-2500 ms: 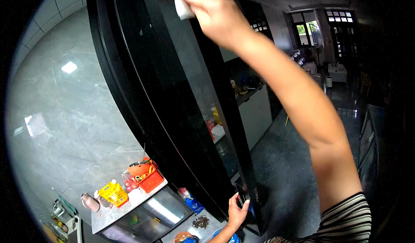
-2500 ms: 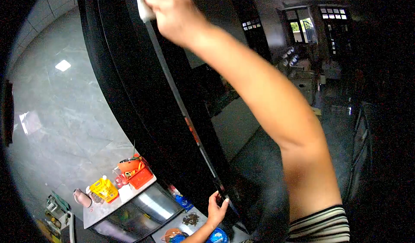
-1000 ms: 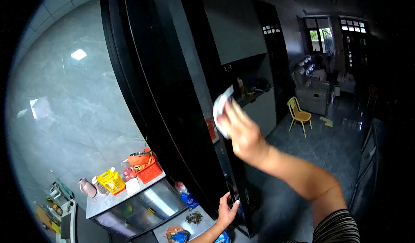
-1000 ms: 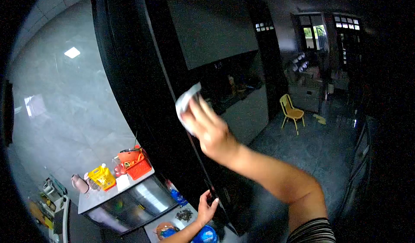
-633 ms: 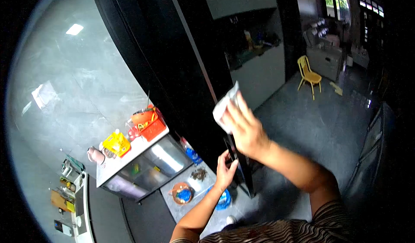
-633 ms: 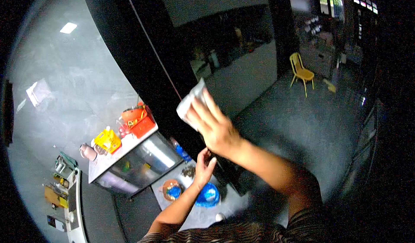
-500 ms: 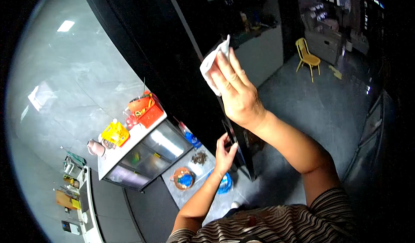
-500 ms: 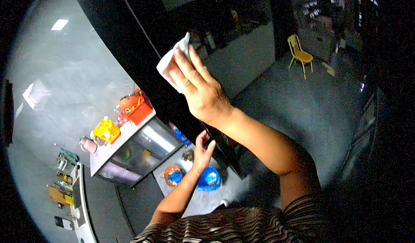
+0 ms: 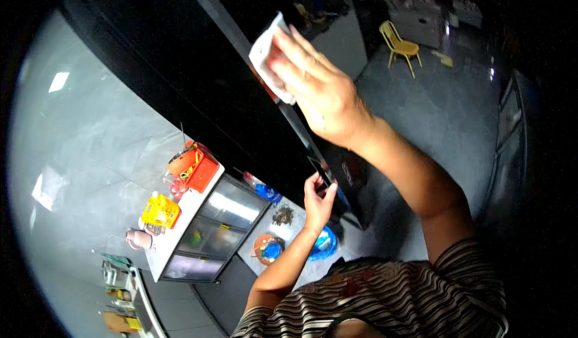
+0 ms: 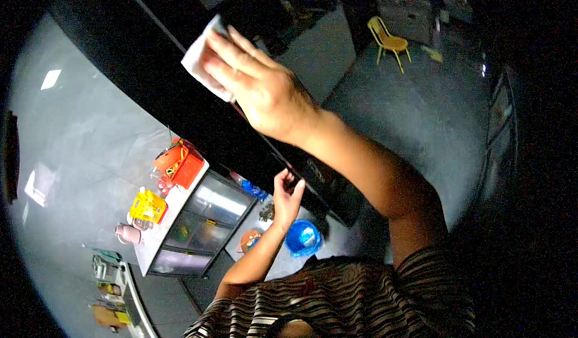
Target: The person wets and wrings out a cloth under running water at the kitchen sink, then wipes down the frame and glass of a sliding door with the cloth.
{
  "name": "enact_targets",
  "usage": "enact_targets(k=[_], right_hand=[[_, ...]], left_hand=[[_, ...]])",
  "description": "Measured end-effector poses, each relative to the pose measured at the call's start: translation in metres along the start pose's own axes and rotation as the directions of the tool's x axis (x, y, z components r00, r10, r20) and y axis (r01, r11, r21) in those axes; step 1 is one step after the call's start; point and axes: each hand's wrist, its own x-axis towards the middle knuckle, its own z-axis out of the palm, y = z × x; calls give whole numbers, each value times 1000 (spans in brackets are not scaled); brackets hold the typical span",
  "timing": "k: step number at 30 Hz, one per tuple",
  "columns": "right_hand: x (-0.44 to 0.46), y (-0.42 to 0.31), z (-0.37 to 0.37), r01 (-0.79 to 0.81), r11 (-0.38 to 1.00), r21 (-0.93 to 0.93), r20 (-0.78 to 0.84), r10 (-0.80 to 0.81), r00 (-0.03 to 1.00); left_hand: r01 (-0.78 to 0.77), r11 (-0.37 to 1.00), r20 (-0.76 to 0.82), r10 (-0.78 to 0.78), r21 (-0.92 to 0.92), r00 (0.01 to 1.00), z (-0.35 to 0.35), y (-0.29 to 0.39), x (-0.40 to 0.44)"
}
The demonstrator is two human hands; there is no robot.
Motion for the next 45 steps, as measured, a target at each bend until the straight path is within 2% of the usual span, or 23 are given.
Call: enact_targets(k=[1,2,3,5,8,10,12,13,14,17,20,23,25,27,29,31,32,35,37,39,41,43,45], right_hand=[[-3,2,4,15,1000,26,-33,-14,999],[-16,0,5,7,1000,-26,-23,-7,1000],[-41,-2,9,-10,1000,29,-43,12,999],[-109,-18,10,-147,989,-3,35,147,988],[-204,-58,4,-320,941,-108,153,333,930],[-238,-70,8,-378,915,-144,148,397,906],[-226,-73,6,-387,909,-157,144,408,902],[-216,-73,5,-383,908,-167,142,407,902],[-204,-70,7,-356,923,-144,75,369,926],[-176,-67,8,-367,917,-158,13,374,927],[-212,-69,17,-390,909,-148,-91,380,920],[-253,-83,16,-487,860,-153,-111,475,873],[-267,-89,20,-523,829,-198,-98,514,852],[-255,-85,23,-523,830,-191,-152,502,852],[-226,-75,29,-473,869,-145,-238,433,869],[-179,-66,24,-411,908,-81,-242,382,892],[-165,-60,25,-386,920,-73,-260,356,898],[-174,-60,30,-382,923,-42,-287,355,890],[-211,-72,27,-471,849,-238,-260,412,873],[-243,-88,21,-568,765,-304,-210,528,823],[-250,-87,27,-576,768,-281,-246,522,817],[-221,-78,33,-536,831,-150,-326,470,820],[-177,-66,33,-459,887,-50,-400,403,823]], left_hand=[[4,999,12,-4,33,1000,-3,-4,2],[20,999,13,-21,40,1000,-4,-5,1],[33,998,10,-34,45,999,-4,-5,2],[9,999,25,-9,31,1000,-6,-6,4],[-56,991,63,49,118,997,-9,-2,5],[-79,992,92,70,101,993,-13,-3,6],[-76,991,136,60,110,989,-17,-3,8],[-27,998,159,18,56,987,-18,-9,8],[-33,999,173,25,41,985,-19,-9,9],[-80,995,167,71,52,984,-23,-5,16],[-132,985,161,113,112,981,-25,-3,20],[-69,997,141,71,-23,987,-22,-11,22],[-87,996,147,91,-34,985,-22,-16,22],[-106,994,132,105,-6,986,-22,-17,22],[-75,997,141,77,-22,987,-22,-17,21],[-172,982,163,158,78,974,-19,4,18],[-208,953,184,169,220,968,-19,13,18],[-190,972,197,161,140,967,-23,7,18],[-49,999,187,48,3,981,-24,-3,19],[-100,993,152,91,54,984,-23,-8,19],[-102,995,130,103,-8,986,-19,-9,20],[-90,996,153,91,-13,984,-19,-6,19],[-227,965,181,202,127,962,-20,1,18]])
